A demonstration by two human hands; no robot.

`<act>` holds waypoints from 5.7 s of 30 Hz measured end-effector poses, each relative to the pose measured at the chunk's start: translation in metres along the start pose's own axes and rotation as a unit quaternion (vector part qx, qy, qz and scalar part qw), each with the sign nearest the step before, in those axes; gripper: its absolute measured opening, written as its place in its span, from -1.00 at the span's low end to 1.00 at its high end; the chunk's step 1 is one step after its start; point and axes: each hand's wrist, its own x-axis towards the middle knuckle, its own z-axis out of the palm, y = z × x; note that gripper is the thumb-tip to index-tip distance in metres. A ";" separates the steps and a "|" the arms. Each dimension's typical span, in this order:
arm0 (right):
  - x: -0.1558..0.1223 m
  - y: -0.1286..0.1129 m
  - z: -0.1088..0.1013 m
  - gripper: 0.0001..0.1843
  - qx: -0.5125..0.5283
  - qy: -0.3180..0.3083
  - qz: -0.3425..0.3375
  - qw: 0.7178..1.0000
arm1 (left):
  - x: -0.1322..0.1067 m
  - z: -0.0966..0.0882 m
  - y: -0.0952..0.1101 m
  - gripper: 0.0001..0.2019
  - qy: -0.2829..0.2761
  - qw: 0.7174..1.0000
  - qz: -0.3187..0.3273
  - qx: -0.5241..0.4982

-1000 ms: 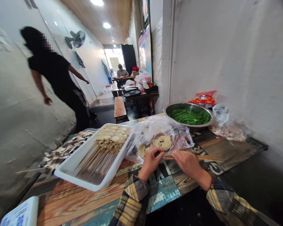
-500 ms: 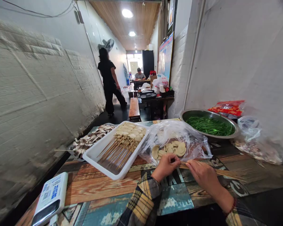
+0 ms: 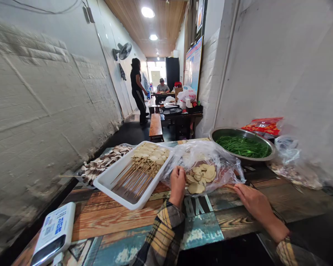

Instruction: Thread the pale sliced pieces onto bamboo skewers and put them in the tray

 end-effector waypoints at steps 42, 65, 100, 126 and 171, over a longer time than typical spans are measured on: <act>0.015 -0.088 -0.019 -0.57 0.465 -0.048 0.318 0.825 | 0.016 -0.010 0.001 -0.82 -0.131 0.895 0.177 0.389; 0.003 -0.091 -0.008 -0.51 0.445 -0.053 0.315 0.837 | 0.021 -0.017 -0.009 -0.72 -0.238 0.810 0.202 0.497; -0.001 -0.090 -0.003 -0.50 0.451 -0.022 0.326 0.831 | 0.015 -0.010 0.003 -0.77 -0.137 0.983 -0.109 -0.060; 0.016 -0.143 -0.017 -0.58 0.472 -0.033 0.257 0.843 | -0.002 0.011 0.011 -0.74 -0.202 0.970 -0.124 -0.051; 0.021 -0.144 -0.013 -0.61 0.452 -0.013 0.268 0.850 | -0.008 0.014 0.016 -0.73 -0.207 0.972 -0.103 -0.041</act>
